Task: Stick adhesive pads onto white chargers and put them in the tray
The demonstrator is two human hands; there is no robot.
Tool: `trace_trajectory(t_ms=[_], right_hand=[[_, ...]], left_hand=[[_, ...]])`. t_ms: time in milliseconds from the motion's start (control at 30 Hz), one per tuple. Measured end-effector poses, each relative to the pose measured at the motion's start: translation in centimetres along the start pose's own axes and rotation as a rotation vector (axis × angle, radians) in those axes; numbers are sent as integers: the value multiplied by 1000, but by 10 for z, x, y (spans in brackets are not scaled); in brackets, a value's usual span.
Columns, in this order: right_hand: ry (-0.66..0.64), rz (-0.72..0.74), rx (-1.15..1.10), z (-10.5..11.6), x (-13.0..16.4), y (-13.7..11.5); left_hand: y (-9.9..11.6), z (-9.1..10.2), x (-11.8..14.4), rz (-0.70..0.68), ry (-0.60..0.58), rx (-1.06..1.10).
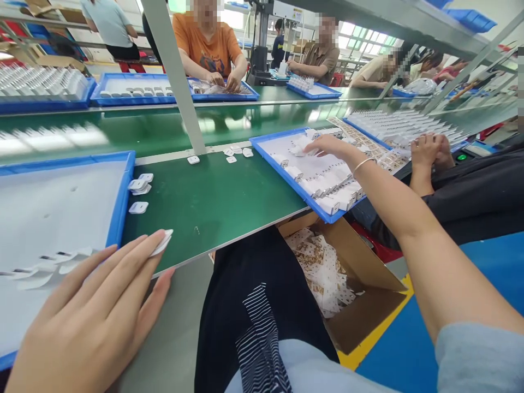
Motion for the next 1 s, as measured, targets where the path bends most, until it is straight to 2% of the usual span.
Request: trace_trajectory(t_ms=[67,133,167,267,367,433,533,700,800,900,1000], right_hand=[[-76,-87,-425,-7,21,-13],[-276,-171,-819,-36,48,-44],[-404,-201,-924,-55,65,-63],[-667,-277,-1012,-104,111,-111],[-847,-280,-975,-144,145,-143],[-947,-273,-950,-164,161,-158],[-1024,-280,-994,-181,175,-175],[-1070,-269,-1133,-195,186,-202],[-1063,-267,-1176,-204,184,-213],[-1053,-271,-1184,-211,177,-221],[-1044,-225,-1066,-216,166,-225]], left_hand=[[17,-25,0,-160,-135,-99],[29,-44,-7,-257,-130,-114],[35,-52,-12,-290,-102,-68],[42,-84,-32,-300,-113,81],[46,-118,-42,-295,-213,164],[48,-135,-40,-292,-299,213],[47,-148,-27,-252,-363,255],[28,-147,-7,-230,-238,236],[17,-153,0,-253,-223,260],[0,-162,2,-169,-227,324],[-16,-168,2,-53,-206,413]])
Point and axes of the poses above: each hand's wrist, its own x-axis away from the middle knuckle, its own z-axis out of the back of the hand, y = z × x, the point moved 10 cm from there along -x, towards the middle knuckle, and after that the axes turned 6 degrees about x, right-handed, at the moved point
